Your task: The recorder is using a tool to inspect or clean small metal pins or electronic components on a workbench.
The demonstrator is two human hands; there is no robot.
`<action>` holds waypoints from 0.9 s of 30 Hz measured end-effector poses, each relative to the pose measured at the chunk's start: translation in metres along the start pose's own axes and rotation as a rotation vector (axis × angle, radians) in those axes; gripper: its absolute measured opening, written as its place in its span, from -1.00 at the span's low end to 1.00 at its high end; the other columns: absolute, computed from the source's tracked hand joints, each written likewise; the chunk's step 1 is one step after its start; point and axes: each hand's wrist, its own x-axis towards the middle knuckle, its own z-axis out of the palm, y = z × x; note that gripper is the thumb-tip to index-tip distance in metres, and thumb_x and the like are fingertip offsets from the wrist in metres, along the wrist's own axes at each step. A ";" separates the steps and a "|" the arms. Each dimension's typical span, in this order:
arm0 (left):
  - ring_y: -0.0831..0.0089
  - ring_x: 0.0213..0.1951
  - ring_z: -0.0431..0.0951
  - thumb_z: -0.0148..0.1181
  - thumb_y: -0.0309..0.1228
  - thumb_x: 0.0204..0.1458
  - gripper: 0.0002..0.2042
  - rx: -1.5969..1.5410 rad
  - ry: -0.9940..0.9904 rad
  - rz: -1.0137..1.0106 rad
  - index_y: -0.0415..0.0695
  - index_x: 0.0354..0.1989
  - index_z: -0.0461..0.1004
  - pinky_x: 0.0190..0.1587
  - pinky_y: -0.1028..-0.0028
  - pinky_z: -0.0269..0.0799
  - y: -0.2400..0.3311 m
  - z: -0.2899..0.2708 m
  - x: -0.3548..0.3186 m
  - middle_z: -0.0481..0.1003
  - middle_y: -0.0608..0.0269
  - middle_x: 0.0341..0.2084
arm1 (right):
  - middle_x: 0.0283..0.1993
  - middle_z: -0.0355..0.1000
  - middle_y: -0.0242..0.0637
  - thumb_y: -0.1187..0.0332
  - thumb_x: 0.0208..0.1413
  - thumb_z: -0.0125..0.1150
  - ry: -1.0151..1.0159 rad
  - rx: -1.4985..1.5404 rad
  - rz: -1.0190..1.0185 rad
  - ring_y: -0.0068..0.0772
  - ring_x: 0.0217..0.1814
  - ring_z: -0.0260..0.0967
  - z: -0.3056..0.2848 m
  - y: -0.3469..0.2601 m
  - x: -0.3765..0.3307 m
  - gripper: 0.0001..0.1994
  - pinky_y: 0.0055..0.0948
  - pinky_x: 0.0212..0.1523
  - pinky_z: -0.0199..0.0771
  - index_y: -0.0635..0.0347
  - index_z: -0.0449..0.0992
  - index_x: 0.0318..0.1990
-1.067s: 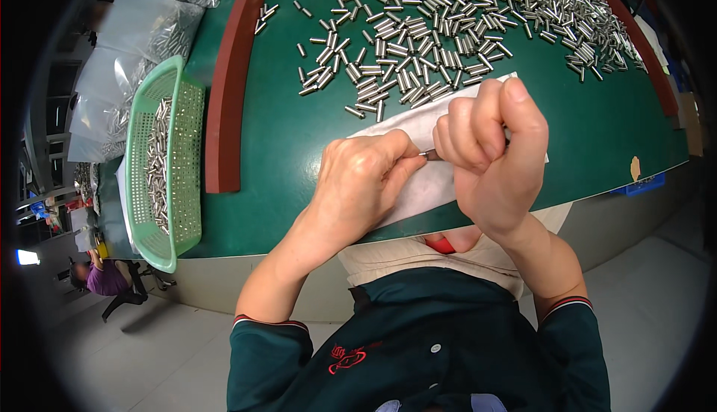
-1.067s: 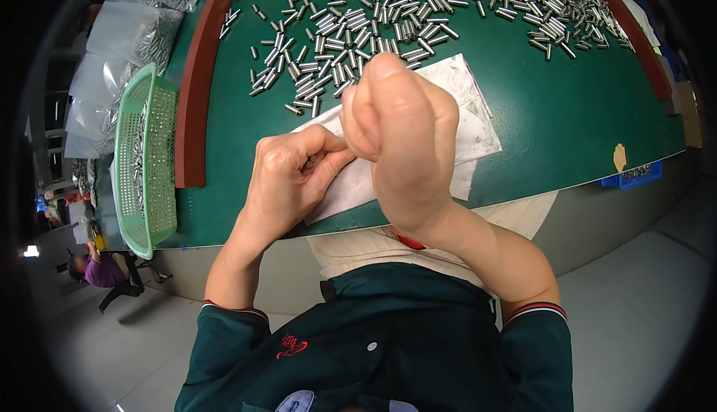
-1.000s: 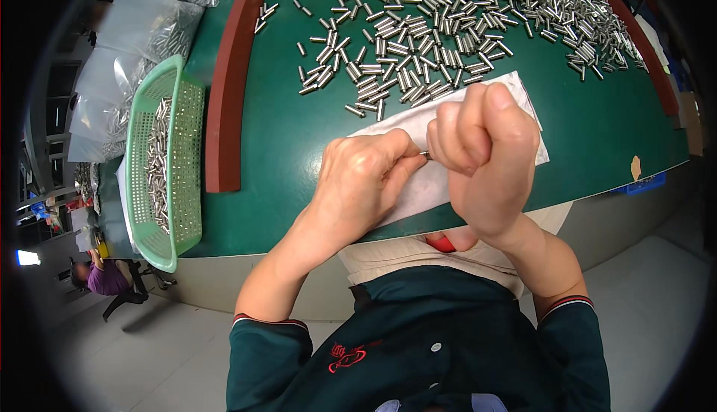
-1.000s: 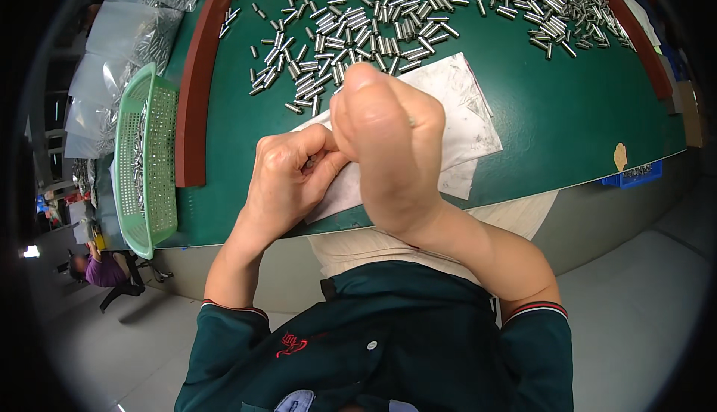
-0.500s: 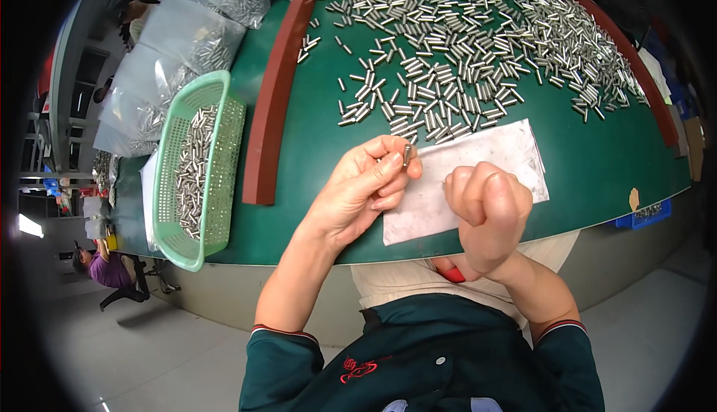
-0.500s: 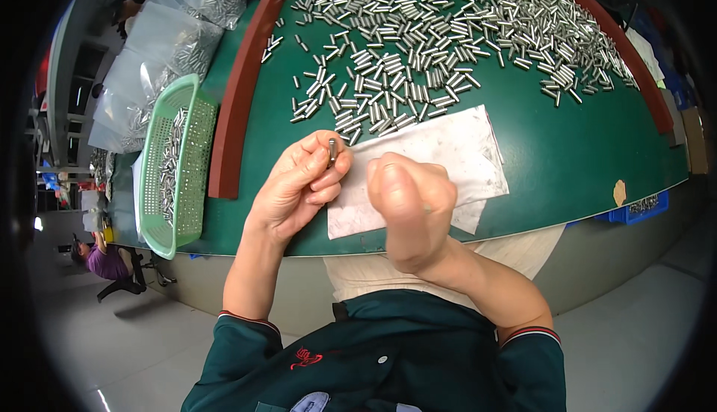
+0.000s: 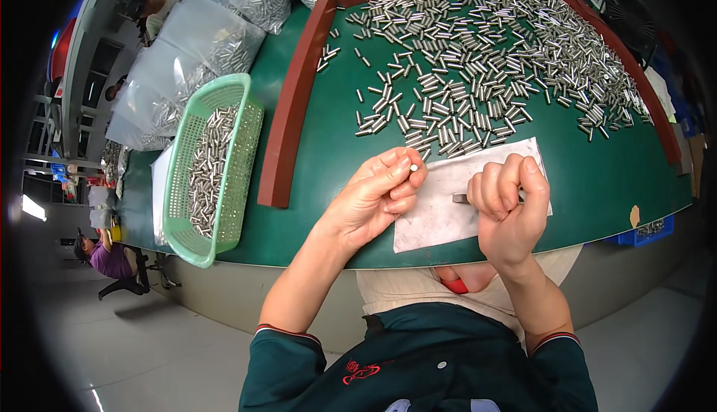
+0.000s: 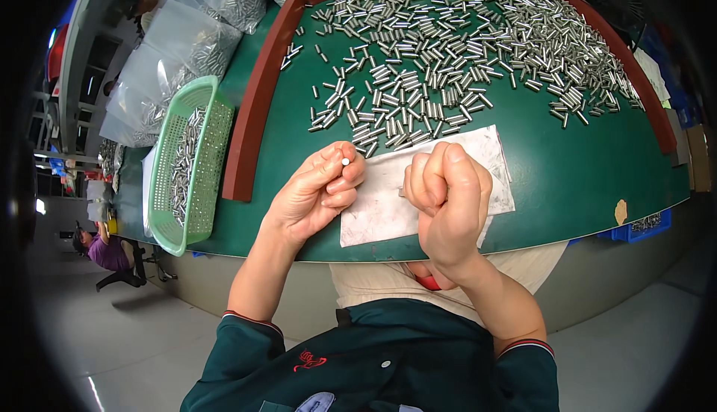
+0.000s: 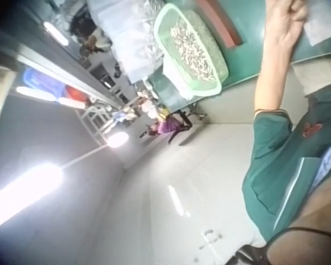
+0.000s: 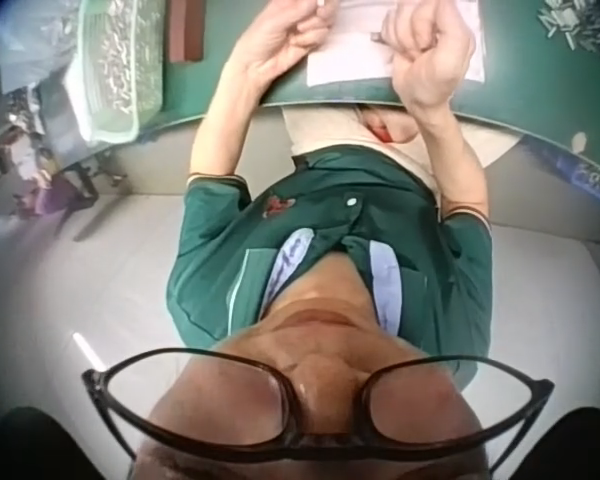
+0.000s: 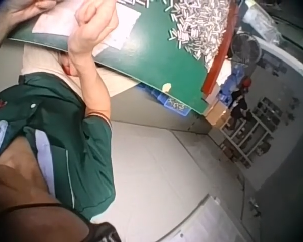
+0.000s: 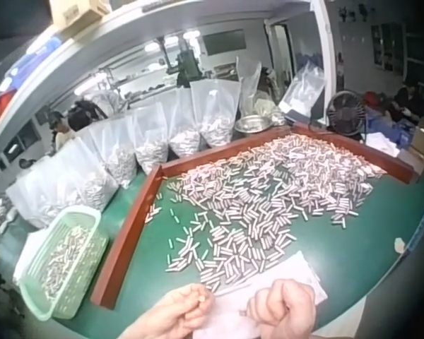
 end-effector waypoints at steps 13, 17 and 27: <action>0.70 -0.75 0.04 -0.25 -0.34 0.16 -0.80 0.115 0.102 0.036 -0.22 -0.29 0.25 -0.73 0.71 -0.02 0.001 0.008 -0.004 0.20 0.32 -0.74 | -0.83 -0.14 -0.51 0.23 0.14 -0.38 0.005 -0.066 0.031 -0.66 -0.77 -0.36 0.001 -0.003 0.001 -0.63 -0.58 -0.67 -0.20 0.04 -0.01 -0.72; 0.66 -0.75 0.08 -0.26 -0.33 0.16 -0.79 0.108 0.109 0.021 -0.22 -0.29 0.25 -0.71 0.69 0.02 0.003 0.009 -0.005 0.23 0.29 -0.74 | -0.83 -0.14 -0.52 0.22 0.14 -0.37 0.015 -0.070 0.036 -0.66 -0.77 -0.36 0.002 -0.003 0.001 -0.63 -0.57 -0.67 -0.21 0.04 -0.02 -0.72; 0.70 -0.72 0.07 0.06 -0.37 0.01 -0.80 0.726 0.452 0.356 -0.23 -0.55 0.36 -0.66 0.63 0.00 0.008 0.003 -0.005 0.18 0.50 -0.78 | -0.83 -0.14 -0.52 0.22 0.13 -0.37 0.016 -0.069 0.051 -0.66 -0.77 -0.36 -0.003 -0.002 0.002 -0.63 -0.57 -0.66 -0.20 0.03 -0.02 -0.73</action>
